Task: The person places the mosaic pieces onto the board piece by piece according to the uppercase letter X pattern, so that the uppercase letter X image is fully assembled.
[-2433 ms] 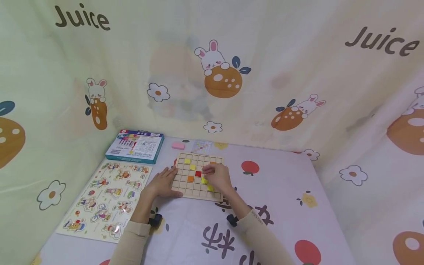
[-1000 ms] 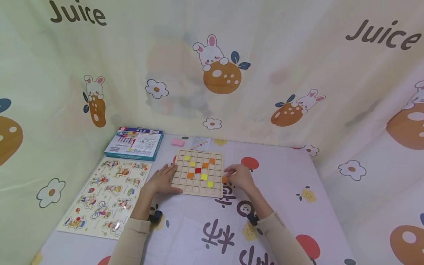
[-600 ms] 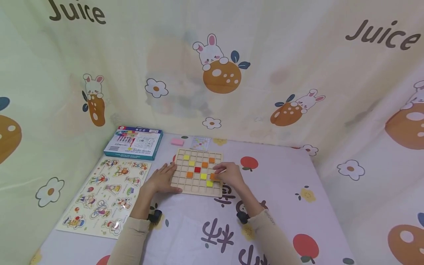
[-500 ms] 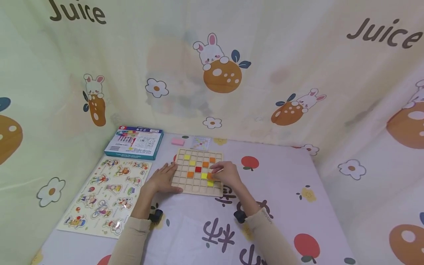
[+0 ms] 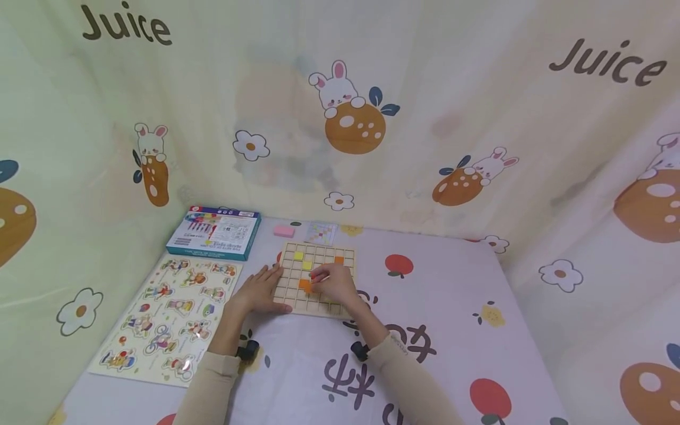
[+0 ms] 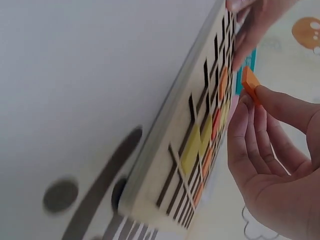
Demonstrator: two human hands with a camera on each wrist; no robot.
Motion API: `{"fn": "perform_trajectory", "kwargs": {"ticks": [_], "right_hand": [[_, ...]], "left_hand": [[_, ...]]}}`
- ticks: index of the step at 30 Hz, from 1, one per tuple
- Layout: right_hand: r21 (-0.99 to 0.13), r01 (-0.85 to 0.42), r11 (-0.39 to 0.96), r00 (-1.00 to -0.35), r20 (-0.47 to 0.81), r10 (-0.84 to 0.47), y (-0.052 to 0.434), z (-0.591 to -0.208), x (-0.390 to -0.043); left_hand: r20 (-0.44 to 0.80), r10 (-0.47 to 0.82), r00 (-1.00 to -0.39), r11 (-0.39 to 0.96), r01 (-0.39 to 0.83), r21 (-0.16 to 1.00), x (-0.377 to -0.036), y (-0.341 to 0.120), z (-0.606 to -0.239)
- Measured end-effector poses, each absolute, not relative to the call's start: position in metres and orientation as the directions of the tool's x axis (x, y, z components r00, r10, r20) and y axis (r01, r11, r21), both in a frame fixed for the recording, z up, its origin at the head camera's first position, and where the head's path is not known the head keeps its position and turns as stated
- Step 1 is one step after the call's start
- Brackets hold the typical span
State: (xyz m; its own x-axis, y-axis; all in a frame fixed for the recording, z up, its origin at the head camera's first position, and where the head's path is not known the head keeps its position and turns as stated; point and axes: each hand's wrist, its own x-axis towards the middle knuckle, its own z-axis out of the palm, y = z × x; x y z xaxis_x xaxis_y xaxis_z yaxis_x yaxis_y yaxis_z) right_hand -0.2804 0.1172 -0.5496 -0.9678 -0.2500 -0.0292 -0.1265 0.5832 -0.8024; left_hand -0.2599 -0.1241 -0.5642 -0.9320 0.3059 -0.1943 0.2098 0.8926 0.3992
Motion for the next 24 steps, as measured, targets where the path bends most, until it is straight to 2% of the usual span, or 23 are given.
{"fn": "perform_trajectory", "kwargs": {"ticks": [17, 24], "right_hand": [[-0.805, -0.212, 0.554, -0.945, 0.025, -0.325, 0.08, -0.562, -0.281], [-0.789, -0.198, 0.581, -0.946, -0.001, -0.324, 0.071, -0.566, -0.282]], "left_hand": [[-0.159, 0.315, -0.936, 0.887, 0.231, 0.399, -0.257, -0.124, -0.563], [-0.163, 0.316, -0.934, 0.887, 0.23, 0.401, -0.257, -0.124, -0.561]]}}
